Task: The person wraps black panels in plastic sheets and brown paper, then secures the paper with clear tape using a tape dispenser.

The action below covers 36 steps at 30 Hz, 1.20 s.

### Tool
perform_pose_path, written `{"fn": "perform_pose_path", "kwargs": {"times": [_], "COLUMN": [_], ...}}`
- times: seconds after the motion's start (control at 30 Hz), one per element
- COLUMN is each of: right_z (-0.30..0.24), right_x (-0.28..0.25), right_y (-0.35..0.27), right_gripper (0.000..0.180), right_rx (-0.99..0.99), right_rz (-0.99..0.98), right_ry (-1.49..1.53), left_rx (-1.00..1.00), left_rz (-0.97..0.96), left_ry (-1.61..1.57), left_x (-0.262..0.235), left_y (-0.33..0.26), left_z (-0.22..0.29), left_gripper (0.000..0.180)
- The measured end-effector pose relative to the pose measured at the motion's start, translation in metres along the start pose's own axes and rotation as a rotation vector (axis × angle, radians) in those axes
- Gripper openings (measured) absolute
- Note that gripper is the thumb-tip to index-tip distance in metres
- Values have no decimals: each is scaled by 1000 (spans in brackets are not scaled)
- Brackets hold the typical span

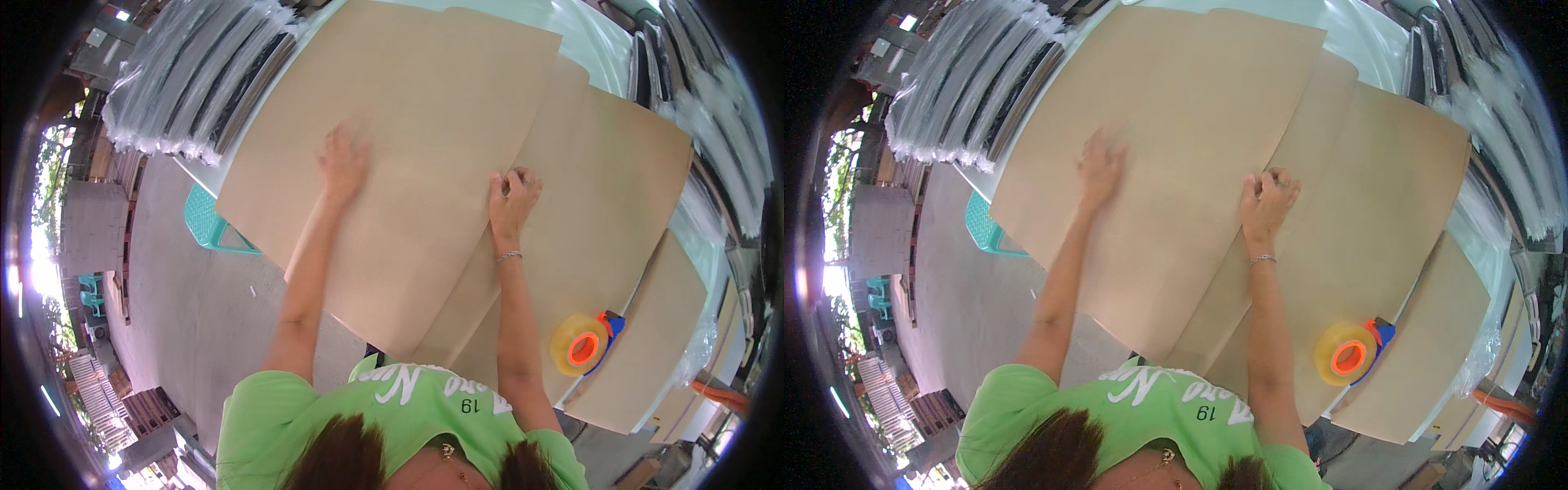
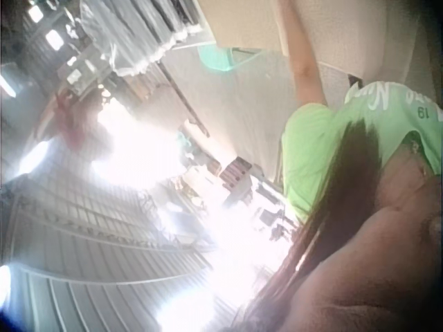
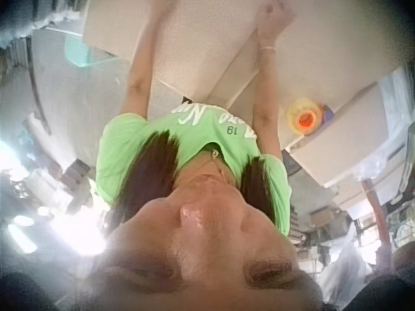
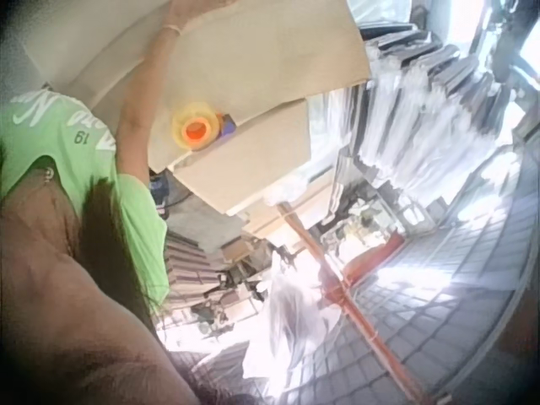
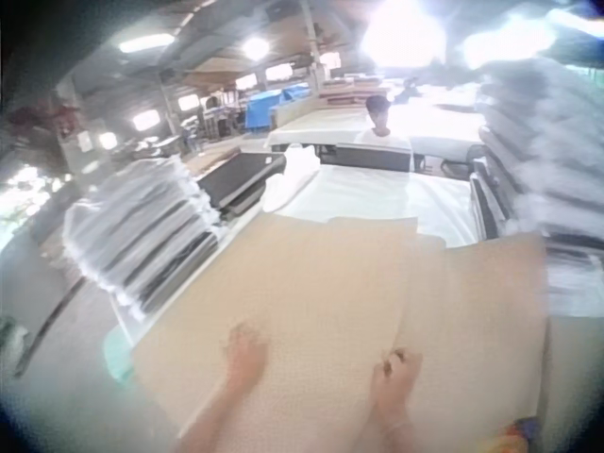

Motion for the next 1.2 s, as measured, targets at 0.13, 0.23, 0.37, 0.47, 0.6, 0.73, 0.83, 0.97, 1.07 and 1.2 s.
{"fn": "perform_pose_path", "kwargs": {"times": [0.13, 0.23, 0.37, 0.47, 0.6, 0.73, 0.83, 0.97, 1.07, 1.2], "right_z": [-8, 1, -5, -8, -6, -10, -15, -15, -16, -4], "right_x": [4, 1, 1, -2, 0, 0, 1, 4, 6, 3], "right_y": [-2, 0, 1, 0, 1, 2, 2, 4, 0, -4], "right_gripper": [21, 21, 22, 23, 22, 23, 24, 24, 24, 27], "right_rx": [23, -43, -31, 0, 44, 38, 51, 146, 153, 142], "right_rz": [-5, 39, 34, 3, 6, 17, 15, -23, -17, 23], "right_ry": [16, -14, 33, 32, 91, 39, 30, 64, 61, 107], "left_rx": [112, 73, 93, 138, 222, 247, 390, 413, 456, 452], "left_rz": [-346, -461, -495, -541, -504, -448, -355, -262, -248, -332], "left_ry": [-267, -500, -511, -552, -717, -768, -559, -520, -554, -630], "left_x": [4, -6, 4, 18, 56, 100, 121, 128, 128, 102], "left_y": [-73, -88, -74, -27, 80, 183, 245, 282, 248, 134], "left_z": [-97, -71, -73, -40, 20, 73, 105, 119, 100, 50], "left_gripper": [64, 66, 67, 70, 71, 61, 45, 40, 39, 48]}}
Point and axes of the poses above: each hand's wrist, its own y-axis towards the middle knuckle, its own x-axis out of the palm, z = x × y, the point moved 10 cm from there along y, towards the middle knuckle, and after that the axes turned 4 degrees about x, right-handed, at the moved point
